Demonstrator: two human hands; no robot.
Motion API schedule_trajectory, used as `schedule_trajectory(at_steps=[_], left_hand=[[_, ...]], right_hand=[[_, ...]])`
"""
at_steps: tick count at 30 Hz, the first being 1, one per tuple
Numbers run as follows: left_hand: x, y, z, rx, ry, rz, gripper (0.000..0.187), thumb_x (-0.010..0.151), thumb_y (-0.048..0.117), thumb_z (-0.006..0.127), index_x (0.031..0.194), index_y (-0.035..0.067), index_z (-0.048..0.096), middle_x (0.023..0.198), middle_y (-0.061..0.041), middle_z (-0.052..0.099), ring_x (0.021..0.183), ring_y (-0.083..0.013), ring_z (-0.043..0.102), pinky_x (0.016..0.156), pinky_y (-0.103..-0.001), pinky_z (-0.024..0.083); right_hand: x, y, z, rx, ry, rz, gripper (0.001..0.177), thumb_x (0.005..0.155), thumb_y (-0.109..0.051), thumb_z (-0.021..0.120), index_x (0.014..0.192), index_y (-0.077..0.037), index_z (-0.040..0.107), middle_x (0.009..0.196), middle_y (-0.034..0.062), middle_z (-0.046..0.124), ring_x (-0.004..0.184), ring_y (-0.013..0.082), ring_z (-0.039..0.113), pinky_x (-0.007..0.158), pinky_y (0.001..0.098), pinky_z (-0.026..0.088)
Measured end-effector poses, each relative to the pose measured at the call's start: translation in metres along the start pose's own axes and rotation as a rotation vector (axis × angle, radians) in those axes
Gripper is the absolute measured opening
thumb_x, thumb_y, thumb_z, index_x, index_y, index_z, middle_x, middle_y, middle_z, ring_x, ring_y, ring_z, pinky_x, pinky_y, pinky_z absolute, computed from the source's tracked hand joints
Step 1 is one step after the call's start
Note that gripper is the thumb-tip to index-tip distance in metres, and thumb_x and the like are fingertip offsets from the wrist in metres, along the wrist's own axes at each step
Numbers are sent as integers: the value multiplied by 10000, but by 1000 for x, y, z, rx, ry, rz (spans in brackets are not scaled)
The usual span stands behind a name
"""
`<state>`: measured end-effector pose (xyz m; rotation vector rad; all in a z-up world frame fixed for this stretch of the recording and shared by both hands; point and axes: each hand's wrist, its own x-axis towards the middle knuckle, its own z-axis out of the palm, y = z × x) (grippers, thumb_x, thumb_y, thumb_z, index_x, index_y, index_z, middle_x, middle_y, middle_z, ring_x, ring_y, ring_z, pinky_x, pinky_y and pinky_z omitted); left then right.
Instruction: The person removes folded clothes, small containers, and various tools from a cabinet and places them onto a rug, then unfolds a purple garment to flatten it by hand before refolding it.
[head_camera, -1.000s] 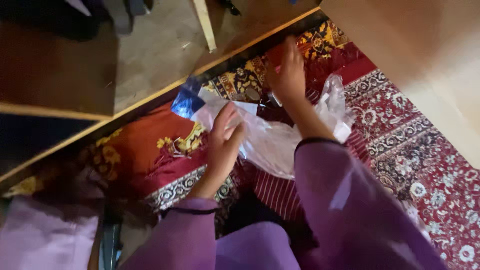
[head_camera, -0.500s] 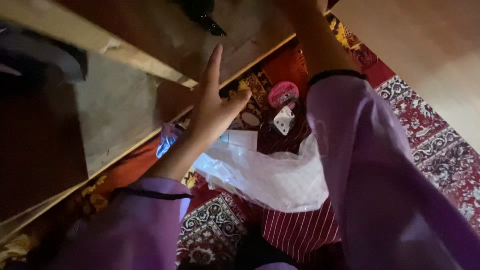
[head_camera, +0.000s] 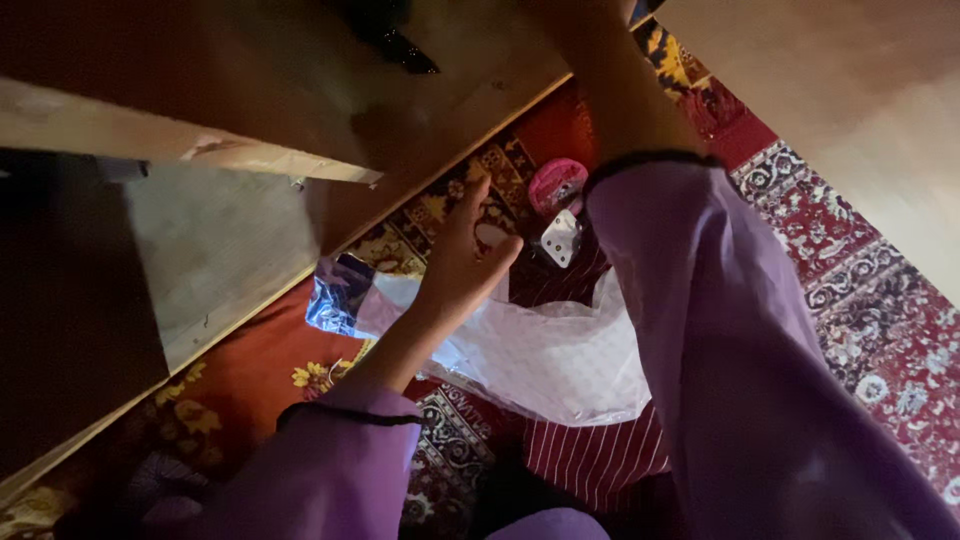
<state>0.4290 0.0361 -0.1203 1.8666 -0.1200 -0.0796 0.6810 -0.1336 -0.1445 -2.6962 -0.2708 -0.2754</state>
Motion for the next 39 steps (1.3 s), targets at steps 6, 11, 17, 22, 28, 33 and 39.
schedule_trajectory(at_steps=[6,11,17,22,28,33,39], left_hand=[[-29,2,-20,-19,3,-50,801,952,209,709,1602,11,286,1565,-257,471,1486,-347,454,1217,-456,338],[-58,11,-40,-2,-30,-179,790,980,246,702,1613,58,268,1604,-238,435,1492,-352,433,1188,-490,354],[-89,24,-18,-43,-36,-226,858,945,232,731,1623,92,225,1655,-245,318,1482,-368,376,1138,-495,378],[-83,49,20,48,-33,-492,478,955,288,706,1364,69,593,1185,-161,711,1073,-305,683,861,-404,570],[-106,50,54,-491,85,-507,299,1057,236,618,1178,-16,725,1018,-83,783,901,-174,742,808,-319,603],[-110,71,88,-619,72,-551,332,936,103,701,1250,6,651,1130,-90,725,1002,-160,720,829,-332,646],[-120,75,91,-781,8,-579,419,893,-12,746,1293,-70,637,1122,-121,720,1048,-183,690,954,-339,580]], right_hand=[[-22,-12,-7,-128,74,-43,611,971,-310,730,1437,-7,478,1400,293,504,1215,479,475,948,545,502],[-101,-36,-19,-35,384,-227,586,997,-235,723,1465,-13,450,1421,263,504,1236,440,480,1018,550,478],[-213,-84,-69,1315,4,523,421,997,30,592,1376,-33,418,1194,114,582,985,203,558,754,357,460],[-261,-93,-94,1621,26,750,392,953,-26,598,1321,-59,466,1072,57,595,943,153,613,820,305,550],[-309,-43,-93,1904,-79,825,238,1173,-219,482,1194,11,542,1012,62,573,921,168,563,830,316,511],[-322,-40,-111,1872,-63,944,245,1090,-185,438,1243,-34,557,1083,81,646,957,184,638,845,321,544],[-337,-32,-124,890,62,384,298,1185,-164,432,1418,6,504,1256,131,624,1104,210,657,935,290,586]])
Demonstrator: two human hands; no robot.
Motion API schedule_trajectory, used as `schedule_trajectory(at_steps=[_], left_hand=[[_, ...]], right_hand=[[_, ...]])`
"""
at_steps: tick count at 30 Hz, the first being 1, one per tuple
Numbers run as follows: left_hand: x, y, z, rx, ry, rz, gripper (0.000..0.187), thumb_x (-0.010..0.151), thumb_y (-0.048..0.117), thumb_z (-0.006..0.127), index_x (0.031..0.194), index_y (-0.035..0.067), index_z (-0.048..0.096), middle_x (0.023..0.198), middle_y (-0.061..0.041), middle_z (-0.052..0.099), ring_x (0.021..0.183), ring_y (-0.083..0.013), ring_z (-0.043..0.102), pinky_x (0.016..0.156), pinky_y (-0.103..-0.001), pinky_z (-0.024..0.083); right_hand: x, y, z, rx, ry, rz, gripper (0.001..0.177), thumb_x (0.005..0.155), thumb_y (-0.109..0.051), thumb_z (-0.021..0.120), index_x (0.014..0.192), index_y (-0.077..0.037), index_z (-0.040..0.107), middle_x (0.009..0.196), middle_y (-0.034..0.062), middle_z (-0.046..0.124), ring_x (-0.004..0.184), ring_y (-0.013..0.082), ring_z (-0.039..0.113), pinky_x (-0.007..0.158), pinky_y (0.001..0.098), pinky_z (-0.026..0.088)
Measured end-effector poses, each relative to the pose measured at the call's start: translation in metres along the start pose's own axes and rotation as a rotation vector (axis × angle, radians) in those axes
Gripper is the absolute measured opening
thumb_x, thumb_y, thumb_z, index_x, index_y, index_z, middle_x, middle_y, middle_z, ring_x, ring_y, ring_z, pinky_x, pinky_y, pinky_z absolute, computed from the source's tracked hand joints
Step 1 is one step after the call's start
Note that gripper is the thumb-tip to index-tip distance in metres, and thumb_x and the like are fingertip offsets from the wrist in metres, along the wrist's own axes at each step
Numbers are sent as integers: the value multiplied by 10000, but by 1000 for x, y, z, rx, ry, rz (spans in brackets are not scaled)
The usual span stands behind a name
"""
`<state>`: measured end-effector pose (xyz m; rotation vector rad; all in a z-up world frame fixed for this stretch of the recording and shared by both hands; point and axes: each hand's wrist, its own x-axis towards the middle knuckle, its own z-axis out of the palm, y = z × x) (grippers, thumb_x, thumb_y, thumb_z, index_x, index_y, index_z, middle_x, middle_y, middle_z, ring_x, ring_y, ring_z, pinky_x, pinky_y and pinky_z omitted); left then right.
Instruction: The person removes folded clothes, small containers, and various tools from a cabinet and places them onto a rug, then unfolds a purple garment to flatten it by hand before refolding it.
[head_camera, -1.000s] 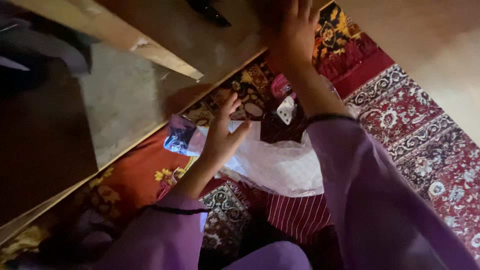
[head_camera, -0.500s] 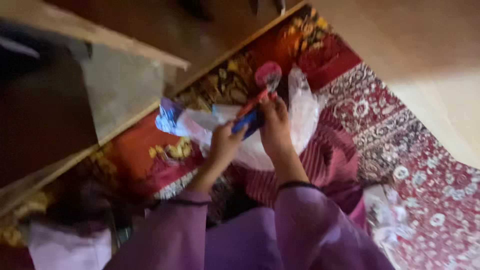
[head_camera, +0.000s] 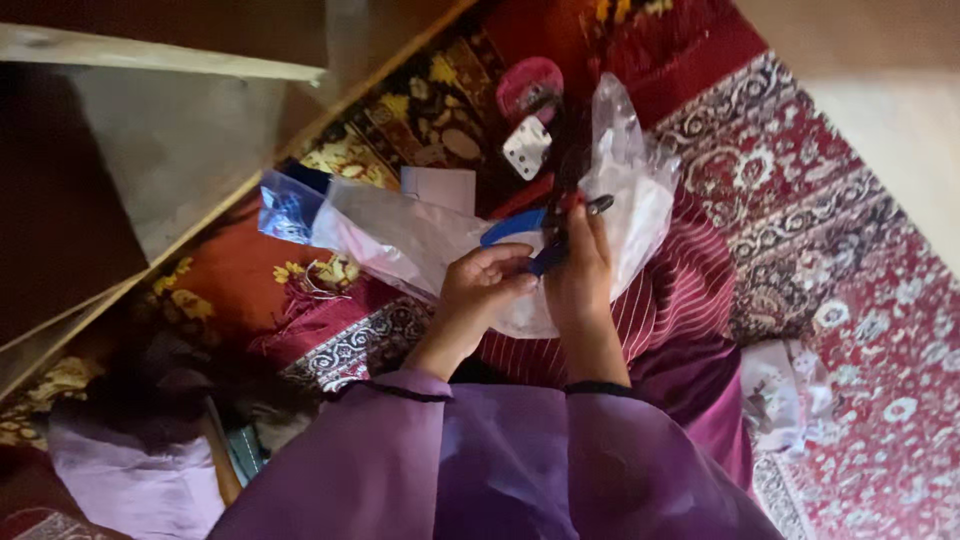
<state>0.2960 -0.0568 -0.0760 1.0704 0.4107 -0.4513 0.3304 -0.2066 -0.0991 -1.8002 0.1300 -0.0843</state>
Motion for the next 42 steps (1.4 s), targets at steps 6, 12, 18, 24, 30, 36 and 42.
schedule_trajectory(at_steps=[6,12,18,24,30,36,42], left_hand=[[-6,0,-21,-131,46,20,374,916,-2,756,1267,-75,651,1081,-143,732,958,-207,715,936,-351,594],[19,2,-34,-4,142,48,351,913,24,752,1239,-72,663,1101,-119,735,977,-175,708,926,-330,595],[40,-18,-14,210,232,103,398,958,47,714,1328,-57,613,1307,-192,656,1216,-250,642,1063,-347,523],[18,1,-9,454,214,184,543,941,-4,678,1460,-8,518,1648,-259,314,1559,-320,290,1256,-451,265],[3,27,-21,344,151,248,457,990,15,642,1437,3,544,1652,-202,396,1555,-297,377,1287,-458,319],[14,43,4,250,89,195,432,989,25,615,1416,-14,561,1588,-195,484,1498,-283,459,1252,-456,379],[20,34,39,328,28,118,403,993,83,623,1381,-25,593,1540,-165,535,1420,-266,544,1197,-413,447]], right_hand=[[4,30,-22,-137,200,438,469,1003,-209,536,1430,-17,515,1194,53,614,1029,113,617,893,250,547],[-18,59,-39,822,335,457,260,1109,-81,549,1362,-43,598,1070,13,563,903,107,506,840,284,450],[-15,12,-34,963,391,556,96,1088,-86,571,1166,-108,623,986,-31,593,835,89,554,672,246,429],[-1,-23,-33,802,352,519,64,1121,-133,577,1168,-124,619,962,-58,584,794,52,550,580,200,394],[3,-57,-28,690,246,482,83,1131,-128,560,1177,-116,628,898,-17,607,759,76,561,563,211,429],[14,-61,-70,1209,475,257,220,1151,-208,447,1235,-52,578,1024,87,659,972,206,677,839,313,619],[36,-6,-116,1716,497,543,414,1163,-206,362,1330,117,561,1348,252,636,1330,328,591,920,280,621]])
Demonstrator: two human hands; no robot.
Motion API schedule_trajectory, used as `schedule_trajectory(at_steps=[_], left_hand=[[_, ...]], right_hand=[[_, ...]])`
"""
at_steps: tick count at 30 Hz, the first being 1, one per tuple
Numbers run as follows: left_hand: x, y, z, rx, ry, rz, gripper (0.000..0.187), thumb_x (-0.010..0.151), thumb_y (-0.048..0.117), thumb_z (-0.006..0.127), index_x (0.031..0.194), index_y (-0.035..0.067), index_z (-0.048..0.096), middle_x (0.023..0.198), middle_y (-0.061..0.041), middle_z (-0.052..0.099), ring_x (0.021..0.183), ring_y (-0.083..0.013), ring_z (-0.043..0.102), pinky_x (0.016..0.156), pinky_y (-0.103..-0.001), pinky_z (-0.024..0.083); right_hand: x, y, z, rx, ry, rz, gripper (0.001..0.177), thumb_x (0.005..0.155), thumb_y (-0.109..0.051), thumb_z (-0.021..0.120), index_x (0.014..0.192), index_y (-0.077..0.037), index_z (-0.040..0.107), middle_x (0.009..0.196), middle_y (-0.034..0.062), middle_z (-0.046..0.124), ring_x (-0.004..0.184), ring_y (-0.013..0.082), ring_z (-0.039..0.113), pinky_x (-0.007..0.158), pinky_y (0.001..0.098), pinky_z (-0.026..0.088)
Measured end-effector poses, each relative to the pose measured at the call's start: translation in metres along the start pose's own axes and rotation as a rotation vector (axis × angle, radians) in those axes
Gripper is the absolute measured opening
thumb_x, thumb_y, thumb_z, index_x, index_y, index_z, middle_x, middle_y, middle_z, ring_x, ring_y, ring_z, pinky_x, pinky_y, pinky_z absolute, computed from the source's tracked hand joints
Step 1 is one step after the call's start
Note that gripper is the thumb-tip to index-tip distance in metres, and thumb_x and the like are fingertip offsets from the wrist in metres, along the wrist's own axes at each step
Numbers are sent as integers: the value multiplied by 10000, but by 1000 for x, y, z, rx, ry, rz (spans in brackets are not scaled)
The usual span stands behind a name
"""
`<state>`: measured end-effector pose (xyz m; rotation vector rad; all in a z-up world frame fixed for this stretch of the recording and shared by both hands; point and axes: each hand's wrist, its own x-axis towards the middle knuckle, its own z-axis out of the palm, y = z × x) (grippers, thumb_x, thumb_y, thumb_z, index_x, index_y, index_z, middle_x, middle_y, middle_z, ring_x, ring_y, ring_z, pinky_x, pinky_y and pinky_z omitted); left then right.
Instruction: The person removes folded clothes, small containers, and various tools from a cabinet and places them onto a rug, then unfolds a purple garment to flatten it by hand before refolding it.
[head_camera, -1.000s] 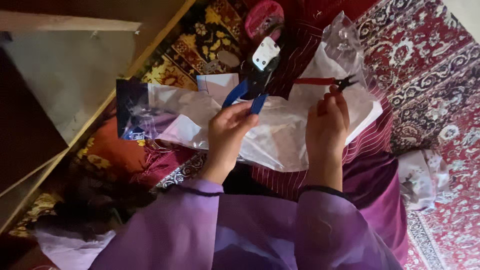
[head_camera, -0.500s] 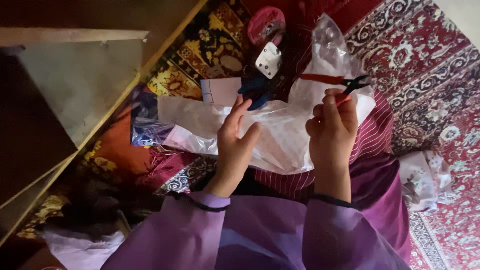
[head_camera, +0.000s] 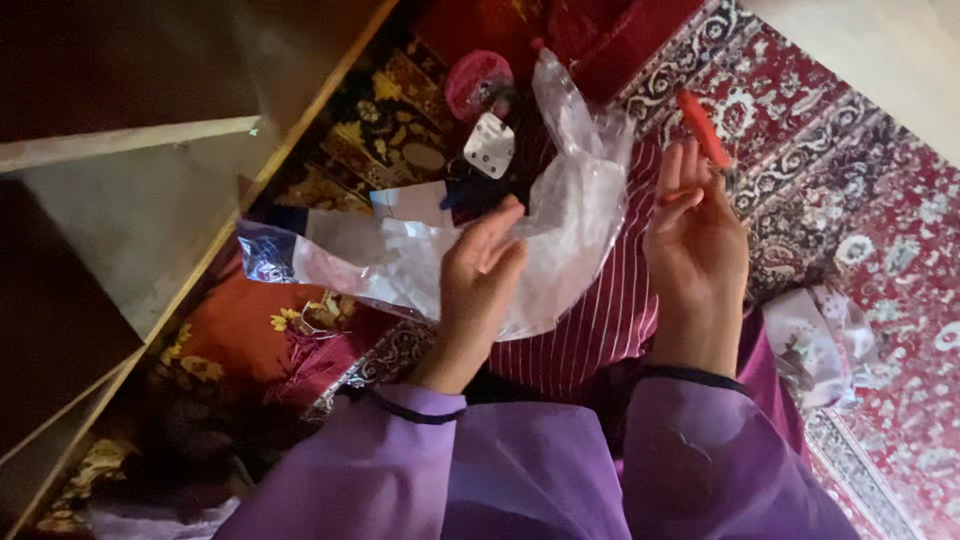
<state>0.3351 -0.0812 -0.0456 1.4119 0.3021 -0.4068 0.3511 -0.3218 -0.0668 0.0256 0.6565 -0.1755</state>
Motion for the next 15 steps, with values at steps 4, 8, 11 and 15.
schedule_trajectory(at_steps=[4,8,11,15], left_hand=[[-4,-10,-2,-63,-9,29,399,1011,78,604,1395,-30,580,1530,-177,552,1423,-265,545,1200,-400,441],[-4,-15,-19,-103,68,25,393,1008,60,605,1391,-23,574,1515,-175,570,1404,-272,561,1187,-396,447],[6,-14,-39,82,189,23,481,953,71,632,1425,3,566,1479,-171,612,1348,-274,621,1128,-399,510],[45,-7,-77,540,263,331,608,955,79,663,1525,25,461,1571,-195,509,1425,-297,548,1212,-422,453]], right_hand=[[-6,7,-3,13,128,38,484,1086,-162,306,1321,202,523,1306,370,630,1270,391,597,907,332,617],[-28,35,-1,-228,64,-90,271,1165,-97,377,1314,55,545,1259,202,658,1212,288,618,968,376,627],[-45,70,25,-551,-135,-246,220,1154,-125,459,1303,-26,587,1248,164,686,1089,257,656,844,334,586],[-20,114,67,-1134,-211,-291,222,1046,-95,559,1254,-38,613,1228,131,696,1069,225,708,818,326,610]])
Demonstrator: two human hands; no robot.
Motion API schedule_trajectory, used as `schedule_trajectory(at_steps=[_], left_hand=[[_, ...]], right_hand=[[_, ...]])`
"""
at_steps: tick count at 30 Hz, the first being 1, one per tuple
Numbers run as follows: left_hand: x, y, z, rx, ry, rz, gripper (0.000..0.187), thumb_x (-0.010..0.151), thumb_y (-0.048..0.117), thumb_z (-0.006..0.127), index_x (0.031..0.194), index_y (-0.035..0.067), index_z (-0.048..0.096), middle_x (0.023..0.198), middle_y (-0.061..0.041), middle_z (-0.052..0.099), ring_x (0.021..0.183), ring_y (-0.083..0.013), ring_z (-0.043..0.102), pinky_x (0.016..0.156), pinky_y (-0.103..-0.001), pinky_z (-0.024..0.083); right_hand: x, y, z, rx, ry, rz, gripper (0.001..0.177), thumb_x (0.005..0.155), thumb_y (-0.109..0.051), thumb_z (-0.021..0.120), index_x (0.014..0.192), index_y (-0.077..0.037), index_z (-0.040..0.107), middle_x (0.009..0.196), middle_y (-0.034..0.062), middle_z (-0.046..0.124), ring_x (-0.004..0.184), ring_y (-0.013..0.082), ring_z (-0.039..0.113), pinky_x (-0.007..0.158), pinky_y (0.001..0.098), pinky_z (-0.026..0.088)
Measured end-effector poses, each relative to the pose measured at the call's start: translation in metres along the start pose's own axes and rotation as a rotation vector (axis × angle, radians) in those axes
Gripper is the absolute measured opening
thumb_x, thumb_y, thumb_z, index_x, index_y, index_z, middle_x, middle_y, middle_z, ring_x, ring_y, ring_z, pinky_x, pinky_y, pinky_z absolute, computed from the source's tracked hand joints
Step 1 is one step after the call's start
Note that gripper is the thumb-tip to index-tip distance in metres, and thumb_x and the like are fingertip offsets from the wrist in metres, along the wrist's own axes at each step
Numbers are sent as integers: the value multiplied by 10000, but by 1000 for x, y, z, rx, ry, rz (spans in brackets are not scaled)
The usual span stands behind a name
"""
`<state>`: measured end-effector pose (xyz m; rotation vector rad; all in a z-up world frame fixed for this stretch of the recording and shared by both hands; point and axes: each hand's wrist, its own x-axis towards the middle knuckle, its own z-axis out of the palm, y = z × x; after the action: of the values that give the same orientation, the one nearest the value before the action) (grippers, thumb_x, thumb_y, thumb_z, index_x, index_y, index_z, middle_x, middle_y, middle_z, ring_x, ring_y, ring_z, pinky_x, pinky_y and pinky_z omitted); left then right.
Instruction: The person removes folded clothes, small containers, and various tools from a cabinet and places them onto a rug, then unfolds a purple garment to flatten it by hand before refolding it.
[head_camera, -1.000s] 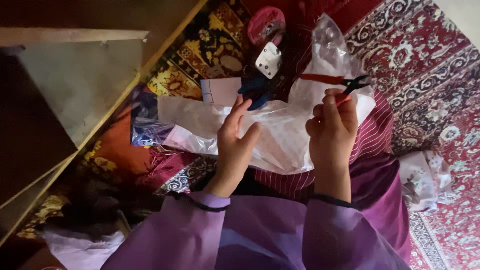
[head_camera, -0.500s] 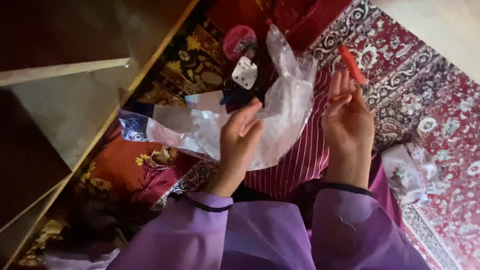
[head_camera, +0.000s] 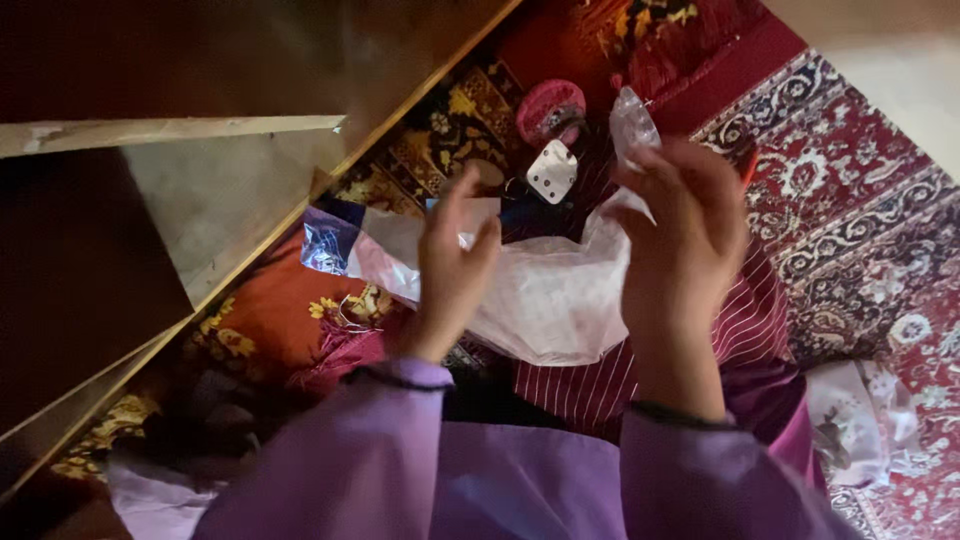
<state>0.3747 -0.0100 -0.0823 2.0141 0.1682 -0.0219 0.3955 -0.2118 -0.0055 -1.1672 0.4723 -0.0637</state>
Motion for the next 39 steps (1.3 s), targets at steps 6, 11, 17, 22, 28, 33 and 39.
schedule_trajectory(at_steps=[6,11,17,22,28,33,39], left_hand=[[103,-18,-35,574,28,279,682,969,138,731,1545,-30,408,1576,-278,423,1486,-420,414,1243,-490,368],[166,-32,-28,944,208,597,689,794,243,749,1348,-124,568,1341,-371,583,1214,-502,556,939,-502,481],[184,-60,-25,1097,-190,426,102,691,34,714,773,53,772,775,-207,728,727,-372,728,664,-478,587],[187,-47,-26,1100,-199,396,71,731,41,726,773,67,777,726,-191,722,676,-370,726,628,-480,587],[191,-39,-40,892,-191,451,168,857,201,756,822,38,775,793,-201,735,745,-375,726,687,-498,581],[198,-58,-48,529,116,296,252,995,282,680,1046,39,723,856,-195,739,776,-353,737,671,-464,575],[225,-105,-38,333,464,209,318,1029,296,665,871,20,658,778,-145,709,723,-319,696,655,-444,536]], right_hand=[[101,49,50,-730,-290,-608,347,1025,-56,609,1371,-53,612,1217,177,716,1066,294,753,888,395,630],[182,76,98,-1117,-249,-773,307,975,-105,656,1276,-53,628,1156,174,719,997,304,736,815,398,616],[234,83,112,-1401,-311,-553,199,991,-73,652,1184,-45,688,1064,151,747,907,258,725,759,379,582],[228,84,121,-1322,-272,-554,137,1005,-46,649,1108,-39,738,987,131,770,832,220,716,712,364,554],[114,63,52,-676,-120,-558,247,989,39,585,1146,-24,765,975,121,776,815,171,699,719,338,547],[10,80,3,-898,43,-495,235,990,97,669,1125,-65,773,1111,123,776,872,185,701,746,321,572],[-17,133,-36,-1009,76,-429,282,937,112,690,1093,-106,775,1275,113,741,1079,207,647,946,316,580]])
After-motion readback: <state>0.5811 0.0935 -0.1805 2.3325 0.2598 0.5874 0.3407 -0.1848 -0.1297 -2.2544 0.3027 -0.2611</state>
